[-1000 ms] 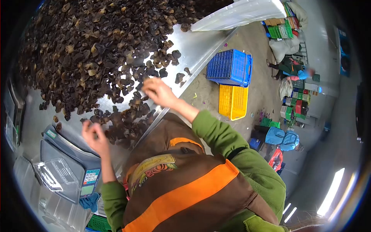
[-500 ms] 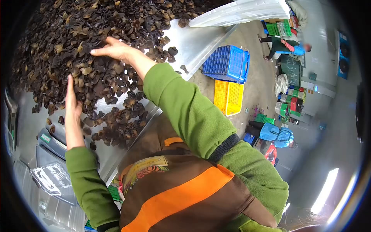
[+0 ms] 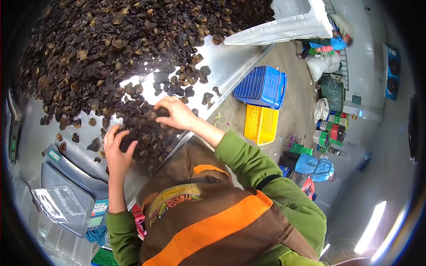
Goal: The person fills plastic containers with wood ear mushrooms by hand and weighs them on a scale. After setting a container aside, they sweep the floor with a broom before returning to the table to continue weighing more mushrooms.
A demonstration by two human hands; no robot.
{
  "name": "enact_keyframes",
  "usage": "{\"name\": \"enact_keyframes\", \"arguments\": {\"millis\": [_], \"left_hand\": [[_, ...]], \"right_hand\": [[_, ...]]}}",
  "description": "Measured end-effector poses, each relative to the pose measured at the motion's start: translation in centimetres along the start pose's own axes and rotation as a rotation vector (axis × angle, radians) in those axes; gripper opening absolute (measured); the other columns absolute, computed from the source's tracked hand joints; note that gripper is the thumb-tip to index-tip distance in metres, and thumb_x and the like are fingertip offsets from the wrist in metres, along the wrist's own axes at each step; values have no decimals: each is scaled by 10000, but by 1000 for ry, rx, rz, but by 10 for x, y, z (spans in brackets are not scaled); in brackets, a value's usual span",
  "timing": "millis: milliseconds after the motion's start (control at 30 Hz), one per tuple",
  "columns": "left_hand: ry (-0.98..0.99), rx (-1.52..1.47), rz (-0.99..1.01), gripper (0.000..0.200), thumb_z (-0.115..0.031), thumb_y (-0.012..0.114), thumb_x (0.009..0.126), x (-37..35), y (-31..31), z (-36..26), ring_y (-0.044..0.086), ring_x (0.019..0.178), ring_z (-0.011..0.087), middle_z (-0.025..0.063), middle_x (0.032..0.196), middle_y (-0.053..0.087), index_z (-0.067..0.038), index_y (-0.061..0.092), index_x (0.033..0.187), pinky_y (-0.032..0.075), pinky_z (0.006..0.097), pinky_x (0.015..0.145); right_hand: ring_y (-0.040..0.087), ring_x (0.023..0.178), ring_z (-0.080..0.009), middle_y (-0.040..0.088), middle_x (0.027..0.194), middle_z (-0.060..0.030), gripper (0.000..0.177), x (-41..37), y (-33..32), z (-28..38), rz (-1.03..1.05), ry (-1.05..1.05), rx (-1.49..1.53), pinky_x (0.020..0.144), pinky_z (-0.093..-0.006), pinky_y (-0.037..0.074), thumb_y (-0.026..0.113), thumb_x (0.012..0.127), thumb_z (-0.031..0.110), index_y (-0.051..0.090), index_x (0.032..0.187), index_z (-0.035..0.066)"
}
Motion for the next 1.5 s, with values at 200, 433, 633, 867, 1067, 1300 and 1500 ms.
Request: {"name": "enact_keyframes", "arguments": {"millis": [200,433,633,867,1067,1300,1500], "left_hand": [[-85,-30,-264,171,6,703,789,-21,-16,32,562,1104,330,140,1177,614,-30,655,949,443,390,950],[-276,-248,-316,103,-45,674,874,-20,-24,64,620,1010,194,103,1085,657,8,652,960,482,303,893],[-426,-472,-384,136,-90,661,914,-21,-19,107,614,968,115,55,1071,652,3,651,1012,503,244,829],[-573,-675,-710,392,-225,652,937,-13,-47,166,597,1087,179,99,1169,626,15,561,1234,489,298,942],[-765,-1121,-820,571,-335,649,934,7,-56,184,517,1236,250,163,1305,541,53,475,1316,464,340,1012],[-878,-1460,-722,810,-502,666,878,72,-40,198,360,1371,269,145,1455,413,-46,336,1460,323,456,1105],[-626,-1747,-215,831,-668,562,858,157,-31,143,376,1363,266,61,1501,383,-167,339,1483,206,566,1124]], "right_hand": [[615,1011,-321,637,1039,-145,328,-7,-26,-28,-257,220,-3,893,-383,489,749,787,184,648,1053,22],[576,1108,-345,595,1177,-183,504,-1,-36,-28,-153,247,-39,961,-401,461,754,778,262,598,1183,4],[551,1147,-358,583,1205,-199,553,-2,-41,-21,-100,235,-70,998,-407,437,759,772,285,587,1215,2],[556,1124,-387,587,1196,-204,501,17,-52,-29,-79,287,-169,983,-435,443,743,788,335,632,1170,30],[592,1087,-352,622,1182,-155,429,38,-60,-17,4,472,-351,944,-426,465,723,801,340,660,1127,68],[639,1080,-267,636,1171,-166,469,141,-64,-37,-374,261,362,905,-345,516,740,835,253,600,1202,-3],[380,1341,-285,384,1454,-232,963,211,-34,-28,-133,624,804,1088,-396,321,715,803,552,342,1409,-97]]}}
Point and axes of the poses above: each hand's wrist, its own x-axis towards the middle knuckle, its own y-axis out of the palm, z = x × y, the point moved 6 cm from there along x, towards the middle knuckle
